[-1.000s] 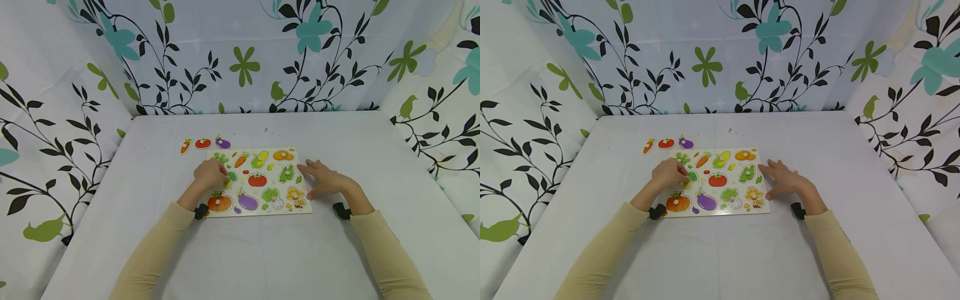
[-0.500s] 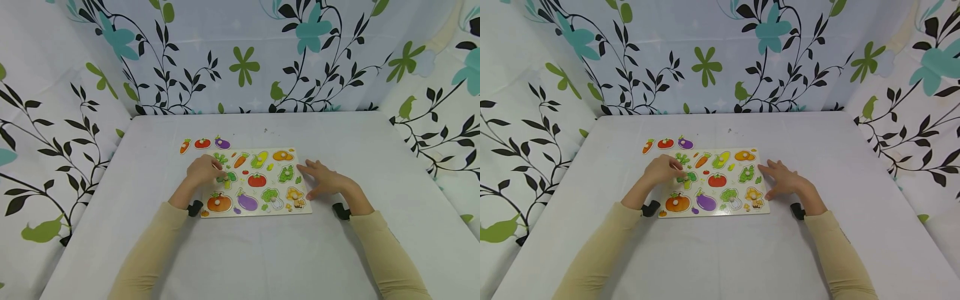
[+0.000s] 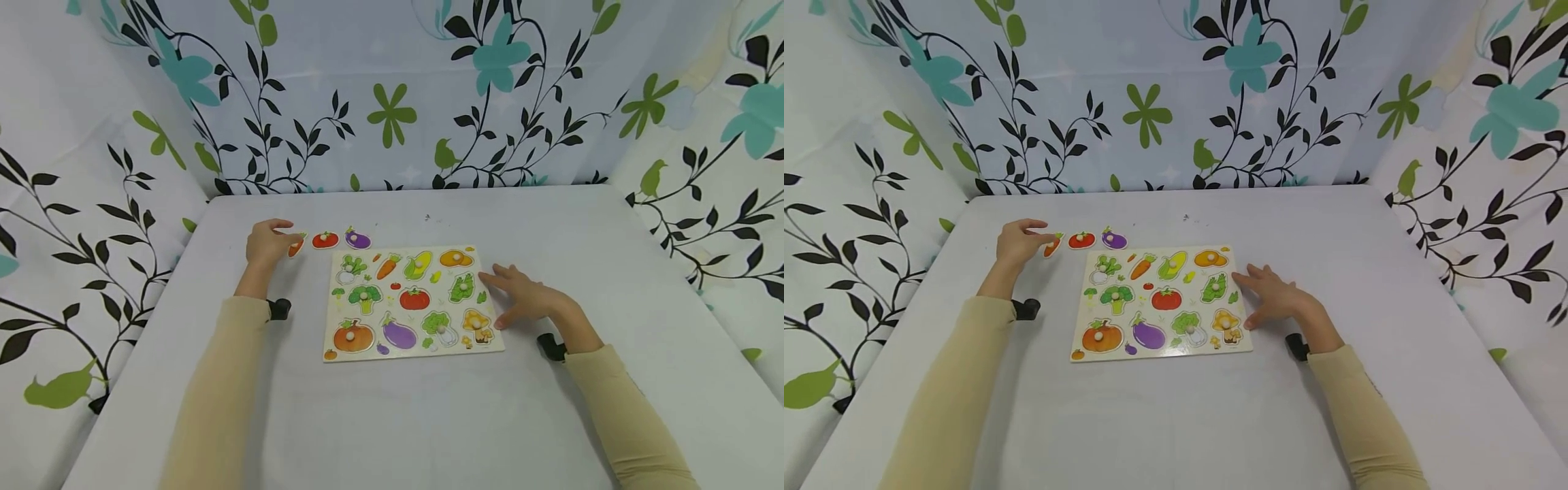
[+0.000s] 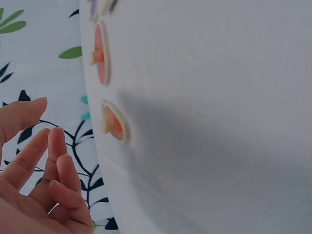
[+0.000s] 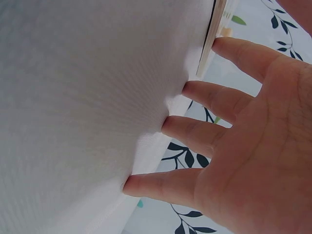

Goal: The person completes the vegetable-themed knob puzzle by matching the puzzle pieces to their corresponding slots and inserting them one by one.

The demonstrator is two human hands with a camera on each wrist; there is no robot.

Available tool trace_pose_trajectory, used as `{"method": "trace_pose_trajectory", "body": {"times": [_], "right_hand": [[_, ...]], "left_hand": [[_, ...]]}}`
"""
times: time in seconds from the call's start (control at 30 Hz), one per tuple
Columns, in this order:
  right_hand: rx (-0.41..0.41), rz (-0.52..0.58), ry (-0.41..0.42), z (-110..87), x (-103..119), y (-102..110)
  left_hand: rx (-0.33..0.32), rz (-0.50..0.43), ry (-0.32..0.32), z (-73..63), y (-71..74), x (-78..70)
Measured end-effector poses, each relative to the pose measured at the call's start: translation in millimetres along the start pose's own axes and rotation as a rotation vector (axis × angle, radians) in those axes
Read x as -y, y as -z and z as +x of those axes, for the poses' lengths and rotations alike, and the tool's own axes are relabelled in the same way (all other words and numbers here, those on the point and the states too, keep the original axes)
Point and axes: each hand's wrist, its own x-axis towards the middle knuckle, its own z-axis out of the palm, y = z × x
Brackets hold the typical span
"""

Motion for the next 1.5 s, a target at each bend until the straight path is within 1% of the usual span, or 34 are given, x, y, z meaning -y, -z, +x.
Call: {"method": "trace_pose_trajectory", "body": {"times": [0.17,0.3,0.53,0.63,0.77,0.87,0.93,1.03,1.1,1.2,1.3,1.4,1.5], "right_hand": [[0.006,-0.012,-0.012,1.4,0,-3],[0.007,-0.026,-0.02,1.7,0,-3],[0.002,-0.035,-0.027,2.3,-1,-3],[0.003,-0.035,-0.03,2.3,0,-3],[0.001,-0.036,-0.025,2.0,1,-3],[0.001,-0.037,-0.017,2.1,1,-2],[0.0,-0.039,-0.014,2.0,0,-2],[-0.005,-0.048,-0.013,1.9,-1,-1],[-0.009,-0.053,-0.014,1.9,-2,0],[-0.012,-0.056,-0.014,2.4,-2,0],[-0.008,-0.054,-0.015,3.0,-3,-1],[-0.006,-0.047,-0.017,3.5,-3,-1],[-0.007,-0.045,-0.018,3.9,-3,-2]], "left_hand": [[0.004,0.024,0.061,9.8,-4.0,11.5],[0.02,0.022,0.105,14.1,-9.1,14.6],[0.019,-0.023,0.175,17.7,-16.3,17.8],[0.014,-0.018,0.185,18.0,-17.9,21.8],[-0.004,-0.007,0.172,18.3,-19.4,23.6],[-0.018,-0.009,0.157,18.1,-19.1,20.6],[-0.031,-0.013,0.133,17.4,-18.5,14.9],[-0.044,-0.032,0.069,14.7,-20.7,-1.2],[-0.044,-0.039,0.016,9.8,-24.8,-15.8],[-0.016,-0.036,-0.056,-1.5,-35.7,-37.8],[0.03,-0.011,-0.119,-16.2,-50.1,-55.4],[0.078,0.019,-0.182,-30.5,-66.3,-67.2],[0.112,0.067,-0.206,-41.4,-82.6,-73.8]]}}
